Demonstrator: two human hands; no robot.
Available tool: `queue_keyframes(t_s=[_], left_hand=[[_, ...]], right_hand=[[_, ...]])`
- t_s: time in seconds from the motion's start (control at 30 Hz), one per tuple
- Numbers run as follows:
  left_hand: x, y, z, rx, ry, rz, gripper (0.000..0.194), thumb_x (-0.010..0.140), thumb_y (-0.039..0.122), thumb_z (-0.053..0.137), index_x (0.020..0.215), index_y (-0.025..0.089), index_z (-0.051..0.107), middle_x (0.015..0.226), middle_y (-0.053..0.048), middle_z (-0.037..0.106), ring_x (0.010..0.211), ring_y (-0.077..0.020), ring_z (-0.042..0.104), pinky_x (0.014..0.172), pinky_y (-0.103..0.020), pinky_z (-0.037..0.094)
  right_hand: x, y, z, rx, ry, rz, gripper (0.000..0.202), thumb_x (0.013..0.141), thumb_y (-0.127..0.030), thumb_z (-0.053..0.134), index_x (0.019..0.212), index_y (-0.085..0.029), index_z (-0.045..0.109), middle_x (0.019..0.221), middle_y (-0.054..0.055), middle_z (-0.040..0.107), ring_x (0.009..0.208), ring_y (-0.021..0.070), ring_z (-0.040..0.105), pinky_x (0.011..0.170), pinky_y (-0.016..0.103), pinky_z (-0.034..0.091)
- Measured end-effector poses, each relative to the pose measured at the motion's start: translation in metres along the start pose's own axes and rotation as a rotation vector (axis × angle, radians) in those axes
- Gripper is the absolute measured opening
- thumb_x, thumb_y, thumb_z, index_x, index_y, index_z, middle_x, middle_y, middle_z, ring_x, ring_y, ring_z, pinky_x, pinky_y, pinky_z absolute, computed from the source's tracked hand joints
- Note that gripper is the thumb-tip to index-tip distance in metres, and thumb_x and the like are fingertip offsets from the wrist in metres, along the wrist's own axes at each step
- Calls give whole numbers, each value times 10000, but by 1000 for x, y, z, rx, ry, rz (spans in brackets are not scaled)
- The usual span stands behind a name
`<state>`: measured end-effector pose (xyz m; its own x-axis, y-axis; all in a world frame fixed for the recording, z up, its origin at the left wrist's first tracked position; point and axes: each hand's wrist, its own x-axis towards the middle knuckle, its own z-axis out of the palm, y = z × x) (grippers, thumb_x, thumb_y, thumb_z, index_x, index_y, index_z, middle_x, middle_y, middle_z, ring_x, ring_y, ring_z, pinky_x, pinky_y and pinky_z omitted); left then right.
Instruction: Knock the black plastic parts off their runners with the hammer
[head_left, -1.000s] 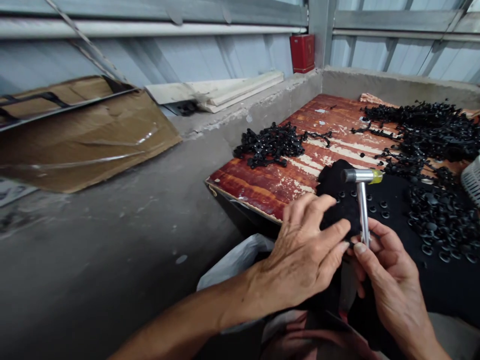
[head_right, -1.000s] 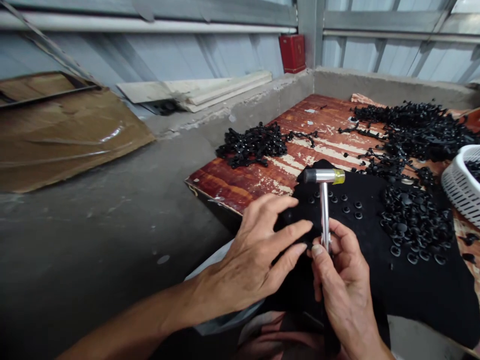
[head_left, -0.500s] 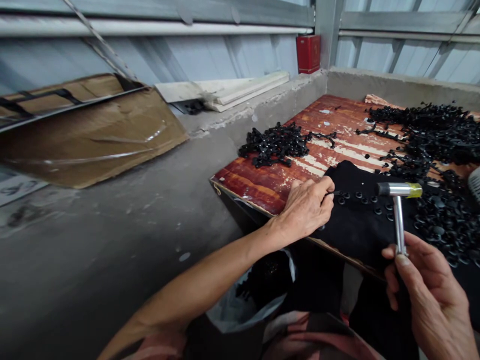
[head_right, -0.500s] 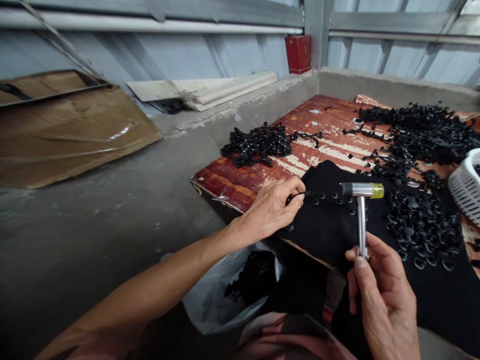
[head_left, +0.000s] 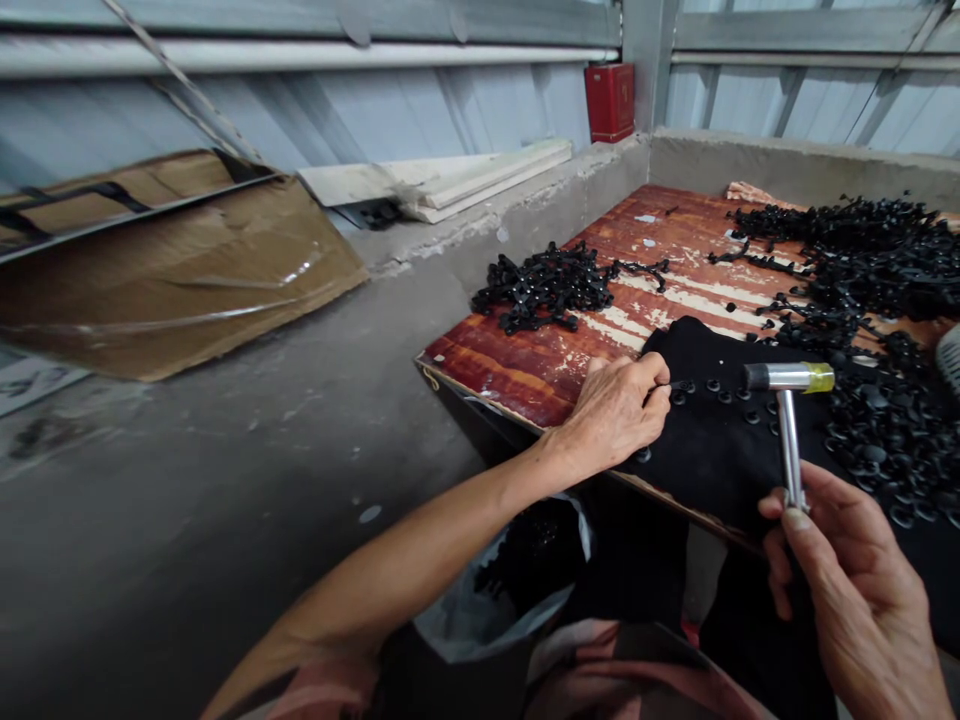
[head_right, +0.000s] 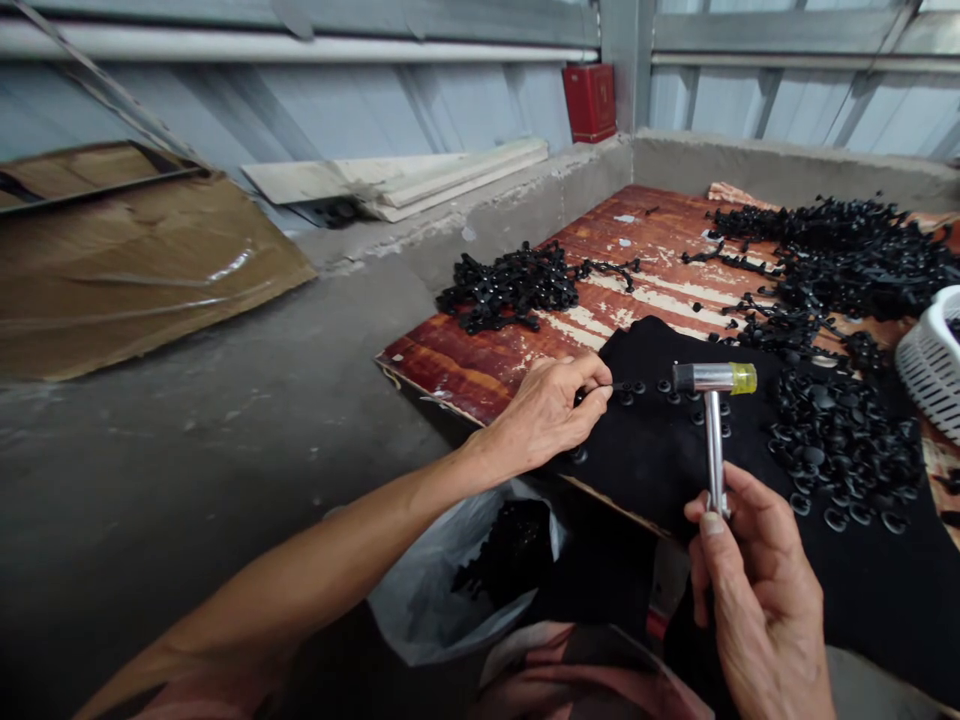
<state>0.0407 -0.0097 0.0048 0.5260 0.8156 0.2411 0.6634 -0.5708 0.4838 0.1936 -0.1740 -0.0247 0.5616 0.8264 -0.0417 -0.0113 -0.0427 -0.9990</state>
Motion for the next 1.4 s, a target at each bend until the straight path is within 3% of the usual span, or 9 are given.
queue_keyframes(t_s=[0.47, 0.8, 0.87, 0.97, 1.07, 1.17, 1.27, 1.33, 1.4], left_hand=[[1, -1, 2, 11, -11, 0, 137, 866, 160, 475, 873, 180, 610, 792, -22, 676, 772, -172, 605, 869, -390, 428], [3, -3, 4, 168, 2, 73, 186, 875, 193, 449, 883, 176, 634, 780, -48, 661, 819, -211, 596, 841, -394, 409], [3, -3, 5, 188, 6, 83, 193, 875, 194, 442, 870, 180, 634, 781, -50, 666, 820, -212, 599, 844, -395, 406], [4, -4, 7, 143, 13, 39, 190, 865, 168, 445, 859, 181, 634, 783, -48, 677, 796, -198, 605, 816, -369, 422], [4, -5, 10, 79, 24, 17, 176, 856, 161, 465, 863, 177, 639, 804, -53, 689, 802, -197, 616, 828, -368, 437], [3, -5, 11, 73, 35, 22, 169, 852, 157, 473, 864, 176, 641, 821, -54, 693, 840, -209, 625, 884, -400, 434], [2, -5, 12, 95, 32, 30, 168, 862, 162, 469, 849, 170, 636, 824, -63, 696, 858, -224, 632, 902, -421, 434], [2, -5, 12, 94, 30, 28, 163, 864, 161, 474, 855, 172, 636, 831, -62, 698, 865, -224, 636, 905, -419, 435], [2, -5, 12, 84, 31, 20, 156, 863, 160, 483, 862, 180, 638, 821, -54, 697, 867, -218, 637, 900, -409, 438]], right_hand=[[-2, 0, -2, -36, -9, -19, 376, 845, -421, 707, 1186, -290, 618, 907, 34, 671, 487, 109, 519, 326, 211, 438], [3, 4, -8, -156, -115, -77, 389, 873, -405, 666, 1242, -303, 594, 901, 32, 681, 463, 107, 532, 334, 207, 430], [4, -1, -8, -285, -132, -160, 381, 903, -405, 615, 1265, -289, 598, 923, 57, 696, 538, 134, 595, 403, 227, 482], [10, -16, -4, -485, -145, -406, 379, 936, -350, 552, 1302, -265, 597, 1017, 95, 709, 770, 200, 681, 684, 341, 578], [19, -26, -1, -628, -169, -653, 448, 954, -227, 500, 1398, -290, 522, 1180, 95, 675, 918, 212, 679, 873, 395, 538], [29, -25, -1, -766, -194, -806, 581, 942, -153, 472, 1494, -318, 395, 1146, 94, 656, 920, 236, 682, 755, 359, 566], [32, -18, -3, -940, -268, -815, 601, 933, -134, 431, 1509, -298, 377, 955, 82, 637, 695, 230, 673, 559, 344, 549], [30, -19, -4, -931, -287, -814, 616, 937, -111, 419, 1512, -324, 362, 955, 71, 630, 689, 215, 673, 574, 334, 553], [26, -22, -4, -862, -228, -860, 660, 937, -88, 442, 1522, -368, 323, 1059, 72, 636, 836, 218, 690, 673, 322, 568]])
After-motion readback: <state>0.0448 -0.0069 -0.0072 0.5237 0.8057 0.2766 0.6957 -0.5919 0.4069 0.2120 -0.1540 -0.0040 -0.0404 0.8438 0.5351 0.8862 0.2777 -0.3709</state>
